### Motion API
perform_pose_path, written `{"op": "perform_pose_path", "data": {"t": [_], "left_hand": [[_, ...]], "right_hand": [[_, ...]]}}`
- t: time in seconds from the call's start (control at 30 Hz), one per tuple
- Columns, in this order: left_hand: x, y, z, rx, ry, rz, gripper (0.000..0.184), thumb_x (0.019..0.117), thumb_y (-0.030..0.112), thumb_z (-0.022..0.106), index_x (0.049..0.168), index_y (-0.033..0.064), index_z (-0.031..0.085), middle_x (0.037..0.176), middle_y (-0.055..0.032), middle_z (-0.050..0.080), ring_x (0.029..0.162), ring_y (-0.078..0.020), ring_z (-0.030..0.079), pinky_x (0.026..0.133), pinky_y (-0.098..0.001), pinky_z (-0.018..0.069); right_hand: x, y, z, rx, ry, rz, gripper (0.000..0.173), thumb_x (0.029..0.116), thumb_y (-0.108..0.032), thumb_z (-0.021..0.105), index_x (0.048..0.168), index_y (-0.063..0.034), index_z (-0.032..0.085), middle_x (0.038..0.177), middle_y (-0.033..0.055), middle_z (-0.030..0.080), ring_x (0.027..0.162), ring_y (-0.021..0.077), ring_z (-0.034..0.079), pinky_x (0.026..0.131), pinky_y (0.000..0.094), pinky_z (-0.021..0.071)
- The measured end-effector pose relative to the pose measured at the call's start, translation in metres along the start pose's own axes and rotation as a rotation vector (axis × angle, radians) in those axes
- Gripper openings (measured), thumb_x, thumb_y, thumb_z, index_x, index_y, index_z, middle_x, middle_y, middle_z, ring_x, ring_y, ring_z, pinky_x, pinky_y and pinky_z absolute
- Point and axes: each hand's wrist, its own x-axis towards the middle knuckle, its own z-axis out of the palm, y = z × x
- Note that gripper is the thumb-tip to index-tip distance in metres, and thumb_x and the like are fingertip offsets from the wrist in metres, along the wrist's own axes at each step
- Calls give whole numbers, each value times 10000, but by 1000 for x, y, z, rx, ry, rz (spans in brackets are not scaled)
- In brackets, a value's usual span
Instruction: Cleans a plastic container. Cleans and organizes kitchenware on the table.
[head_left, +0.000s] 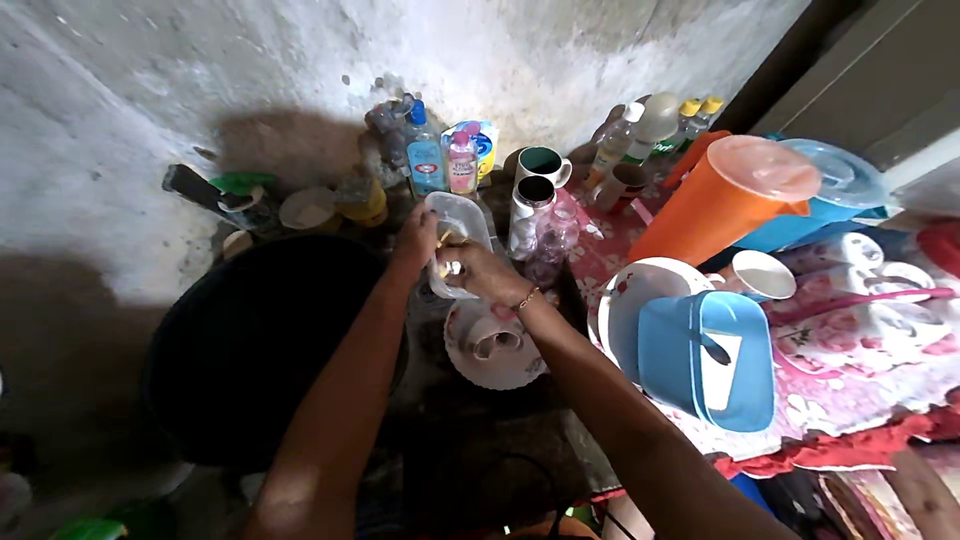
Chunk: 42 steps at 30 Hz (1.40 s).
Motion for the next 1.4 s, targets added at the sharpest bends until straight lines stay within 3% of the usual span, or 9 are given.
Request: {"op": "perform_pose_path", "data": {"t": [0.13, 0.2, 0.33, 0.6, 0.77, 0.87, 0.93, 1.1, 1.4], "left_hand": [[-3, 1, -1, 102, -21, -43, 451, 1114, 202, 384, 1538, 50, 405, 1422, -283, 538, 1314, -428, 530, 1074, -621, 412], [-6, 5, 1, 148, -69, -94, 441, 1100, 161, 444, 1529, 64, 412, 1382, -287, 556, 1155, -436, 634, 934, -607, 529], [-12, 11, 3, 134, -153, -147, 463, 1094, 108, 433, 1555, 95, 389, 1341, -270, 579, 1029, -388, 677, 824, -524, 574], [-13, 10, -3, 247, -88, 44, 467, 1060, 54, 465, 1526, 86, 464, 1359, -267, 587, 1073, -407, 666, 904, -568, 544], [-16, 8, -5, 255, 68, 152, 457, 1041, 38, 491, 1497, 66, 509, 1311, -288, 621, 1178, -429, 627, 1008, -591, 476], [-19, 8, -5, 262, 125, 173, 455, 1036, 30, 498, 1489, 61, 518, 1336, -287, 612, 1252, -431, 588, 1069, -579, 435], [-18, 9, -5, 240, 209, 187, 460, 1023, 14, 501, 1481, 54, 527, 1343, -283, 613, 1258, -426, 590, 1076, -565, 434], [-8, 2, -9, 190, 177, 221, 495, 988, -41, 514, 1480, -6, 487, 1390, -305, 564, 1303, -435, 548, 1091, -561, 425], [-9, 9, -4, 574, -227, 37, 493, 979, 8, 561, 1469, 60, 524, 1392, -266, 583, 1323, -443, 537, 1087, -638, 407]], "right_hand": [[-1, -5, -3, -47, 231, 127, 338, 932, -18, 686, 1267, 35, 676, 1253, 269, 666, 1138, 410, 661, 996, 557, 516], [16, 4, -12, -90, 438, 120, 348, 940, -34, 651, 1280, 40, 666, 1282, 279, 647, 1144, 408, 658, 985, 538, 526], [44, 17, -28, -340, 238, 40, 339, 978, -44, 617, 1311, -29, 683, 1318, 259, 650, 1232, 432, 622, 1044, 565, 488], [38, 25, -20, -397, 262, 316, 413, 955, -71, 623, 1360, 10, 607, 1237, 291, 655, 1094, 462, 672, 912, 610, 532], [32, 28, -10, -70, 371, 601, 480, 926, -87, 698, 1373, 31, 569, 1178, 293, 675, 1108, 450, 661, 963, 622, 507], [24, 23, 5, 87, 405, 700, 391, 1001, -150, 630, 1339, 43, 589, 1166, 288, 678, 1100, 433, 663, 966, 599, 507], [10, 11, 16, 185, 349, 726, 360, 1054, -238, 566, 1305, 19, 592, 1076, 262, 683, 951, 403, 676, 825, 574, 542], [-2, 16, 30, 130, 210, 683, 332, 1041, -139, 592, 1302, 66, 574, 1066, 279, 675, 967, 403, 672, 874, 561, 532], [-3, 26, 10, -264, 307, 294, 412, 989, 10, 585, 1401, -5, 587, 1390, 307, 574, 1207, 490, 612, 1003, 599, 505]]}}
